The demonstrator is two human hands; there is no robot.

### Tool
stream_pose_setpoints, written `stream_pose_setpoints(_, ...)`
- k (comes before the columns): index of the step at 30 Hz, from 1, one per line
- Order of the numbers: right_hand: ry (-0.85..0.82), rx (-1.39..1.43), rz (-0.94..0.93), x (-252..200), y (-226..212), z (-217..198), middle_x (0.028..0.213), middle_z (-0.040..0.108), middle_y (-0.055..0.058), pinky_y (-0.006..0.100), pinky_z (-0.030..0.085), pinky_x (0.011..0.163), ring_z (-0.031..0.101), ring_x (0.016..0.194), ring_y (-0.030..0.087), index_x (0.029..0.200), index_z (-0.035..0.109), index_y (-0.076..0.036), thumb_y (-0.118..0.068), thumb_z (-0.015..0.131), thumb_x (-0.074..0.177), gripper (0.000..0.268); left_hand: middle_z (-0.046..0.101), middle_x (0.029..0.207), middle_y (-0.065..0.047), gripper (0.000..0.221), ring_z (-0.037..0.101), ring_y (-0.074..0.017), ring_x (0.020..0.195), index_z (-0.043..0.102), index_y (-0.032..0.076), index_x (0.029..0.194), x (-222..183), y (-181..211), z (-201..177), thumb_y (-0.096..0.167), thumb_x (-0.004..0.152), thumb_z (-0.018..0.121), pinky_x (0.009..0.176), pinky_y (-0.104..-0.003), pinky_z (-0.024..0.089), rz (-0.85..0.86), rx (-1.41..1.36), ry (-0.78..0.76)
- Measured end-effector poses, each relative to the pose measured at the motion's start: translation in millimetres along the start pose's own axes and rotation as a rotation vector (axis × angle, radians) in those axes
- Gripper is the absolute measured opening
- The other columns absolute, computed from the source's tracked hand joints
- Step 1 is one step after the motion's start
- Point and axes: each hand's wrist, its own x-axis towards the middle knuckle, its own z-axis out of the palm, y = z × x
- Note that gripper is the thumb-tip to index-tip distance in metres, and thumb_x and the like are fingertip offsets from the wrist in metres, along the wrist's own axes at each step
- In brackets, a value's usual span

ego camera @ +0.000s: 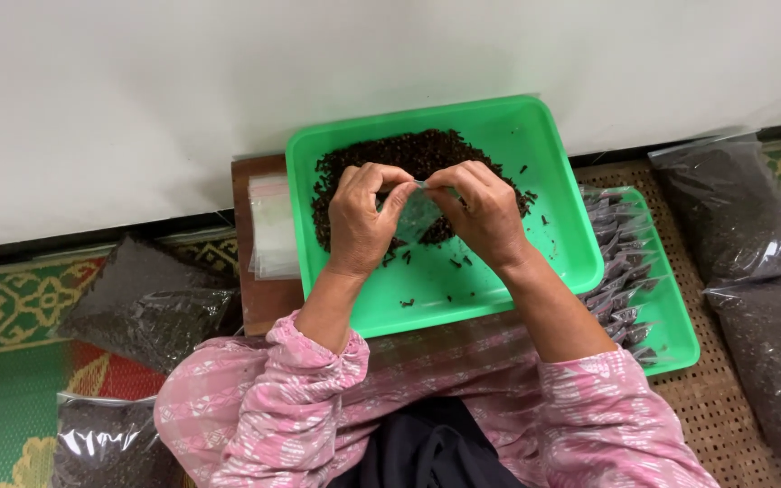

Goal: The person scoops dried cloves from a tray into small plastic bags by hand and using a measuring cup, then seals the bags and places them into a secondary tray.

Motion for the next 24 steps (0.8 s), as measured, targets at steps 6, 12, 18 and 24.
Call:
stream_pose_setpoints(6,0.062,0.055,0.042,-1,6,4,0.096,0.072,0.000,0.036,0.060,0.080,0.068,0.089,0.021,0.111,0.072,-0.014,-0.007,0.073,0.100,0.013,0.065,0.078,0.002,0.011,0.062,-0.0187,0.079,0.068,0.019,0.095,-2,-3,2,0.027,0.102,0.068,0.076,-0.032,0.057,0.005,0.012,0.003)
stream_pose_setpoints(12,0.043,0.046,0.019,3,-5,1,0.093,0.067,0.006,0.042,0.060,0.077,0.066,0.087,0.027,0.106,0.068,-0.009,0.001,0.067,0.103,0.010,0.062,0.078,0.000,0.014,0.058,-0.0188,0.077,0.064,0.017,0.095,-1,7,-4,0.019,0.108,0.058,0.077,-0.034,0.055,-0.054,-0.010,0.017)
stream_pose_setpoints(18,0.040,0.092,0.040,-2,4,5,0.090,0.066,0.004,0.039,0.059,0.074,0.065,0.083,0.024,0.103,0.068,-0.010,0.000,0.070,0.101,0.010,0.062,0.079,0.001,0.011,0.060,-0.0198,0.078,0.065,0.017,0.096,-2,3,-1,0.020,0.105,0.061,0.076,-0.035,0.056,-0.024,0.051,0.028)
stream_pose_setpoints(24,0.068,0.173,0.120,-9,11,8,0.086,0.065,0.004,0.034,0.056,0.070,0.062,0.077,0.020,0.101,0.066,-0.011,-0.007,0.076,0.100,0.010,0.066,0.091,0.002,0.017,0.062,-0.0194,0.087,0.065,0.020,0.112,-3,2,-1,0.018,0.097,0.074,0.084,-0.034,0.058,0.021,0.046,0.032)
